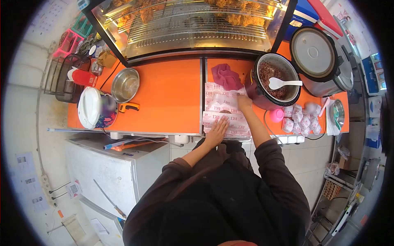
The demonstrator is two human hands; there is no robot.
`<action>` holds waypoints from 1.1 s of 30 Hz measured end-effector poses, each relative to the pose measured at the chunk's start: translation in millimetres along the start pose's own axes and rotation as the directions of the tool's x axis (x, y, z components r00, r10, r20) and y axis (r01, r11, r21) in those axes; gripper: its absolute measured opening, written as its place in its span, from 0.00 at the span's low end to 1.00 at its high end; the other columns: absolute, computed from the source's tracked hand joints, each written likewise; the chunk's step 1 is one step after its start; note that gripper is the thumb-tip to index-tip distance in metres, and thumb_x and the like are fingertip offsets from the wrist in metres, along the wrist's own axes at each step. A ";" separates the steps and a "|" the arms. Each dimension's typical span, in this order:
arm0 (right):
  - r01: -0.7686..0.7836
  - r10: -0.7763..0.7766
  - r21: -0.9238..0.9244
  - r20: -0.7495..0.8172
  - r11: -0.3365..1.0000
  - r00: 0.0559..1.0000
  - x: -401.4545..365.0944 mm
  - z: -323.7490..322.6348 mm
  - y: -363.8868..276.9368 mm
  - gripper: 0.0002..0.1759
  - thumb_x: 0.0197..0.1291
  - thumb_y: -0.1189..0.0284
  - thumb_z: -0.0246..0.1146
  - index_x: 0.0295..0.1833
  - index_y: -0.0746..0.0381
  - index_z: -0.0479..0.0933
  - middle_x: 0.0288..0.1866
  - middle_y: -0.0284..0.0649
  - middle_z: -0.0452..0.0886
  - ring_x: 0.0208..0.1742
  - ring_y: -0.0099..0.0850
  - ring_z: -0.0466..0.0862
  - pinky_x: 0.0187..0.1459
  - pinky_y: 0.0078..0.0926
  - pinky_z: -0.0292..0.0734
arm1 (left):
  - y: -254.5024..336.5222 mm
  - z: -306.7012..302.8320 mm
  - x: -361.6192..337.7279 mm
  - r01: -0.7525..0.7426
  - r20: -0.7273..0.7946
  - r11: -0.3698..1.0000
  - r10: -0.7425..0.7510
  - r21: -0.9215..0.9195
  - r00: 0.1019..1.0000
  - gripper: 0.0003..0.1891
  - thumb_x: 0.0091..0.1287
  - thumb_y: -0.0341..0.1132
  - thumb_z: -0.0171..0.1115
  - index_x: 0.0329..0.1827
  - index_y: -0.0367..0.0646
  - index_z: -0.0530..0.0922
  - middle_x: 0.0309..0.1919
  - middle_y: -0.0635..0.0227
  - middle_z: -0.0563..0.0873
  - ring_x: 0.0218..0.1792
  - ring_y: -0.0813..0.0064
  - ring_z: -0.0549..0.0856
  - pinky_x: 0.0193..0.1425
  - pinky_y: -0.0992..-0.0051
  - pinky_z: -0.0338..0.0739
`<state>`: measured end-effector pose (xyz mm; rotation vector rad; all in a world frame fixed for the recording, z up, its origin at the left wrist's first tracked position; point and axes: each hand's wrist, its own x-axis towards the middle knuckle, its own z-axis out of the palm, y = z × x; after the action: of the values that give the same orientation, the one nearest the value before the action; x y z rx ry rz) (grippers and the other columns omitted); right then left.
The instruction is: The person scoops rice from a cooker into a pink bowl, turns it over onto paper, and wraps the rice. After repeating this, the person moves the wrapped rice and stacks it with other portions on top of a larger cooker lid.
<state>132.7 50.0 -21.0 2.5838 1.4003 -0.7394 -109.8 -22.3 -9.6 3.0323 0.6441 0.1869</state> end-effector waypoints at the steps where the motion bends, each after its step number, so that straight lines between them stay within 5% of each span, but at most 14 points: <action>1: -0.002 0.002 -0.005 0.002 1.000 1.000 1.6 -0.2 5.4 0.17 0.63 0.61 0.58 0.54 0.57 0.78 0.56 0.46 0.81 0.58 0.43 0.81 0.60 0.55 0.70 | 1.7 -0.5 -0.5 0.008 -0.005 1.000 -0.008 -0.011 1.000 0.33 0.63 0.36 0.49 0.74 0.34 0.60 0.77 0.53 0.57 0.78 0.57 0.52 0.80 0.53 0.43; 4: 0.031 -0.015 -0.198 0.079 0.980 0.997 1.7 5.9 10.3 0.15 0.66 0.69 0.51 0.55 0.55 0.77 0.55 0.41 0.82 0.60 0.42 0.80 0.52 0.51 0.77 | 2.8 -2.2 0.9 0.014 -0.030 0.998 -0.016 -0.064 0.999 0.33 0.63 0.35 0.48 0.74 0.34 0.60 0.76 0.53 0.57 0.78 0.57 0.53 0.79 0.53 0.44; 6: 0.199 -0.261 -0.201 -0.352 0.959 0.899 -12.9 22.3 0.5 0.15 0.60 0.71 0.56 0.53 0.55 0.78 0.51 0.39 0.83 0.58 0.41 0.80 0.55 0.51 0.74 | 1.7 2.0 3.0 0.015 -0.046 0.998 -0.018 -0.062 0.999 0.33 0.63 0.36 0.49 0.73 0.34 0.60 0.76 0.52 0.57 0.78 0.57 0.53 0.79 0.53 0.45; 9: 0.278 -0.394 -0.307 -0.433 0.910 0.811 -33.5 11.5 -23.3 0.14 0.59 0.68 0.58 0.50 0.54 0.80 0.45 0.37 0.83 0.58 0.35 0.78 0.62 0.60 0.64 | 4.3 -0.4 1.1 0.029 -0.041 0.998 -0.031 -0.054 0.999 0.33 0.64 0.36 0.51 0.73 0.33 0.61 0.76 0.53 0.59 0.78 0.57 0.54 0.79 0.54 0.47; 11: 0.316 -0.376 -0.208 -0.418 0.926 0.827 -60.2 -9.0 -37.5 0.10 0.56 0.71 0.62 0.45 0.56 0.81 0.42 0.38 0.83 0.55 0.35 0.79 0.60 0.55 0.63 | 4.3 -2.2 1.0 0.032 -0.035 0.998 -0.034 -0.045 0.999 0.32 0.65 0.36 0.52 0.72 0.33 0.62 0.75 0.53 0.60 0.78 0.57 0.55 0.78 0.54 0.48; 13: 0.428 -0.339 0.093 -0.470 0.899 0.815 -86.5 -11.0 -39.6 0.06 0.52 0.74 0.62 0.37 0.57 0.81 0.36 0.38 0.80 0.48 0.38 0.79 0.52 0.47 0.67 | 5.4 -0.5 2.5 0.026 -0.029 0.997 -0.029 -0.076 0.999 0.30 0.66 0.37 0.52 0.70 0.30 0.64 0.74 0.50 0.62 0.77 0.55 0.55 0.78 0.55 0.49; 19: 0.642 -0.427 0.067 -0.694 0.764 0.580 -139.9 28.5 -25.9 0.08 0.42 0.77 0.64 0.33 0.60 0.81 0.30 0.38 0.76 0.39 0.39 0.76 0.43 0.36 0.69 | 11.2 18.5 -3.3 0.009 -0.081 0.997 -0.016 -0.079 0.997 0.23 0.65 0.36 0.52 0.57 0.26 0.74 0.68 0.45 0.68 0.72 0.50 0.63 0.77 0.54 0.53; 27: 0.708 -0.405 0.146 -0.734 0.691 0.546 -161.1 38.6 -11.6 0.12 0.40 0.81 0.64 0.35 0.62 0.80 0.30 0.38 0.75 0.38 0.39 0.76 0.43 0.36 0.71 | 22.7 46.8 -7.2 0.010 -0.053 0.999 -0.011 -0.033 0.999 0.21 0.63 0.35 0.51 0.54 0.28 0.76 0.58 0.46 0.75 0.62 0.53 0.72 0.70 0.57 0.64; 29: 0.716 -0.395 0.162 -0.742 0.679 0.542 -163.2 39.1 -10.4 0.12 0.41 0.82 0.63 0.36 0.62 0.80 0.31 0.38 0.76 0.39 0.39 0.76 0.44 0.36 0.71 | 23.7 44.7 -6.3 0.066 0.047 0.991 -0.061 -0.118 0.997 0.20 0.62 0.35 0.52 0.51 0.28 0.76 0.56 0.47 0.76 0.62 0.54 0.73 0.67 0.58 0.67; 33: 0.699 -0.378 0.186 -0.731 0.690 0.568 -159.1 38.8 -9.4 0.13 0.43 0.81 0.63 0.39 0.61 0.81 0.31 0.37 0.75 0.38 0.39 0.76 0.44 0.36 0.71 | 4.6 7.2 -3.3 0.052 -0.027 0.981 -0.058 -0.189 0.998 0.18 0.61 0.35 0.54 0.48 0.31 0.77 0.53 0.50 0.78 0.61 0.56 0.74 0.63 0.60 0.70</action>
<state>38.5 -77.7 20.4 2.8915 2.6651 -0.1855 -110.0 -27.9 -16.9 2.8329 0.6699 0.2785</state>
